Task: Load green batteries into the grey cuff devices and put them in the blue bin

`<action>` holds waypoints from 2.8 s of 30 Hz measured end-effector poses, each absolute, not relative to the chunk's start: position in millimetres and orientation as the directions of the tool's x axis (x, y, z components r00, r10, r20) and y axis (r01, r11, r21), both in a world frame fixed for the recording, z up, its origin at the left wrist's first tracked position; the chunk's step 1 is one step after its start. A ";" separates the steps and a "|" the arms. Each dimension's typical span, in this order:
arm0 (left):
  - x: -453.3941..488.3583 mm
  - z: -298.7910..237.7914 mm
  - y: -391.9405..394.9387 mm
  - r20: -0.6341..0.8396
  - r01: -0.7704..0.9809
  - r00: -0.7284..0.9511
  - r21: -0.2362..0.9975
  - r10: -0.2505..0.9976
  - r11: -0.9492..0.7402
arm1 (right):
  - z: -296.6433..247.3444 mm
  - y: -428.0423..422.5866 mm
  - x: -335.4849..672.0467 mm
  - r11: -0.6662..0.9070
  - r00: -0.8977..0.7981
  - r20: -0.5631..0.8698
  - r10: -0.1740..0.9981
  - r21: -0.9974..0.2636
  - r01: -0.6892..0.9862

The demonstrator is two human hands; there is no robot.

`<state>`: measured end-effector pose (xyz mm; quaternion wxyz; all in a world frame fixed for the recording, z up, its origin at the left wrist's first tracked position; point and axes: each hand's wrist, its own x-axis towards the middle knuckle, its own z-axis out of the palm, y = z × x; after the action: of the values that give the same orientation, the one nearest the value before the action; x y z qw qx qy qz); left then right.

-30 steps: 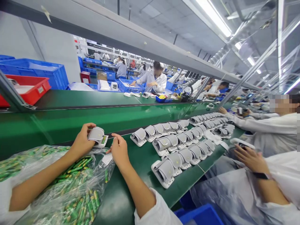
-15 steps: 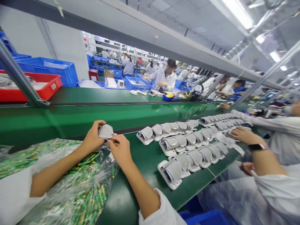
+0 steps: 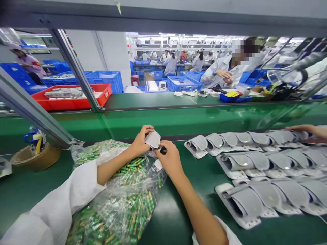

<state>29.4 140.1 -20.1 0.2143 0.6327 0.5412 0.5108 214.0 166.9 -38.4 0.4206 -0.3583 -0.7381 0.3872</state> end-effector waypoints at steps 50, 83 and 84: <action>29.4 -21.2 142.5 0.479 0.368 -0.166 0.841 0.862 -0.396 | -39.6 168.1 212.9 0.568 -0.435 0.460 0.774 -0.808 0.156; 22.7 -22.7 147.4 0.516 0.352 -0.187 0.830 0.836 -0.433 | -26.9 158.5 211.4 0.706 -0.348 0.634 0.691 -0.695 0.137; 22.8 -22.4 147.1 0.523 0.352 -0.187 0.826 0.832 -0.440 | -26.8 158.2 211.8 0.715 -0.347 0.642 0.683 -0.685 0.140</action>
<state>22.8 147.1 -22.4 0.2017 0.6048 0.4891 0.5952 211.8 158.2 -26.8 0.5059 -0.2653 -0.7755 0.2687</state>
